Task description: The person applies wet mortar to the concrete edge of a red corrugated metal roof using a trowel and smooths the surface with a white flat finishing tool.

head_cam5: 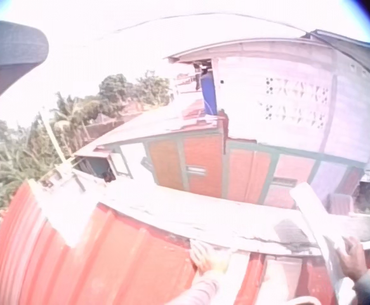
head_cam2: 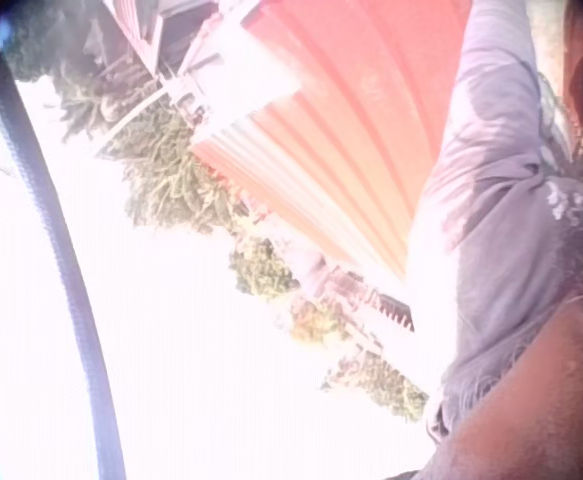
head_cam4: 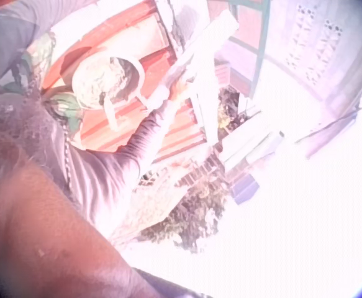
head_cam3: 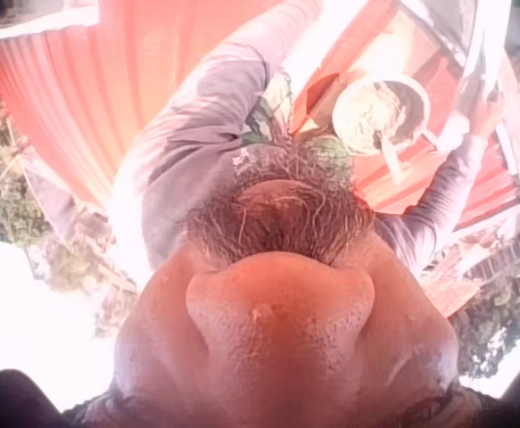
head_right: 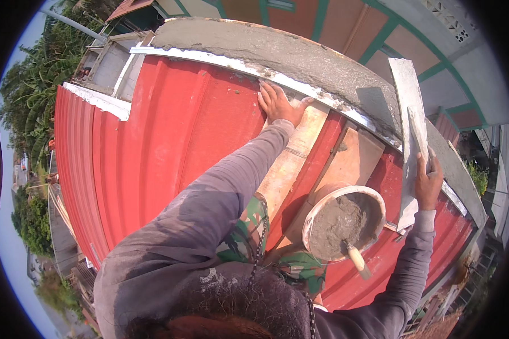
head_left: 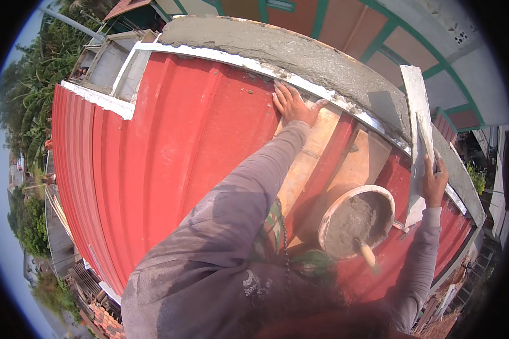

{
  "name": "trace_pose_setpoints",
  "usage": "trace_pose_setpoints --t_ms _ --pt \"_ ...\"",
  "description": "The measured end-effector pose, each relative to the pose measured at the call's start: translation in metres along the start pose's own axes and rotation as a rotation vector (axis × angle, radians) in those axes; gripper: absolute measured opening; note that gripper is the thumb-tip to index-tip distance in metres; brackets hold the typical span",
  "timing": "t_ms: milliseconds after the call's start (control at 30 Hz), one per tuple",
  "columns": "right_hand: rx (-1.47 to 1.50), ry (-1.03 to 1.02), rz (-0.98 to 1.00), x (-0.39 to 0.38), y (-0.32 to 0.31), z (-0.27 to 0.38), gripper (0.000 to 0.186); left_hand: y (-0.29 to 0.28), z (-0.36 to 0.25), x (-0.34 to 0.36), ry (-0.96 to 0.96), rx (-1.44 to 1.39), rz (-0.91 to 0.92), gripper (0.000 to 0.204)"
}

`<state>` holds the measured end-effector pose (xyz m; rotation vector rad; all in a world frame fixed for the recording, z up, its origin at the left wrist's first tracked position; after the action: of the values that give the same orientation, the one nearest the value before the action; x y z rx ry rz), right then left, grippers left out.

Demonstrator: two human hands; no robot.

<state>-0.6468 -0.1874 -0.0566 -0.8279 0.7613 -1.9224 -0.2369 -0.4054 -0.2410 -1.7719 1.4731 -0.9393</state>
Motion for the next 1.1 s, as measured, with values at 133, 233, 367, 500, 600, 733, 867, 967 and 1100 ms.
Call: trace_pose_setpoints --t_ms 133,233,367,500,600,733,867,967,1100 --pt "0.014 0.064 0.097 0.011 0.0 -0.011 0.045 0.002 -0.002 0.003 0.009 -0.004 -0.009 0.14" --pt "0.231 0.128 0.248 0.048 0.042 0.056 0.049 0.0 -0.003 0.001 0.013 -0.031 -0.003 0.139" --pt "0.369 -0.02 0.509 0.11 0.15 0.191 0.055 -0.001 0.01 -0.001 0.011 0.025 -0.034 0.14" --pt "0.309 -0.201 0.62 0.146 0.27 0.302 0.054 -0.006 0.003 0.0 -0.015 0.011 0.005 0.127" --pt "0.216 -0.379 0.55 0.166 0.35 0.36 0.054 -0.007 -0.001 0.005 -0.018 -0.069 -0.017 0.107" --pt "0.147 -0.485 0.507 0.166 0.417 0.413 0.054 -0.005 0.01 0.001 -0.004 -0.065 0.061 0.097" --pt "0.039 -0.482 0.566 0.166 0.455 0.442 0.049 0.014 0.012 0.003 0.03 0.181 0.04 0.098" --pt "0.036 -0.409 0.595 0.168 0.479 0.445 0.044 0.034 0.013 0.0 0.015 0.424 0.383 0.096" --pt "-0.008 -0.381 0.671 0.165 0.473 0.44 0.04 0.046 0.019 -0.005 0.076 0.583 0.425 0.097"
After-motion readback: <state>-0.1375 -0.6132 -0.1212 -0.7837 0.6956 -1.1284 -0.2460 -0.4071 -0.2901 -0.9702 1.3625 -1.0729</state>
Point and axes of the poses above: each hand's wrist, its own x-axis towards the middle knuckle, its own y-axis out of the palm, z = x × y, the point moved 7 cm from there along x, towards the middle knuckle
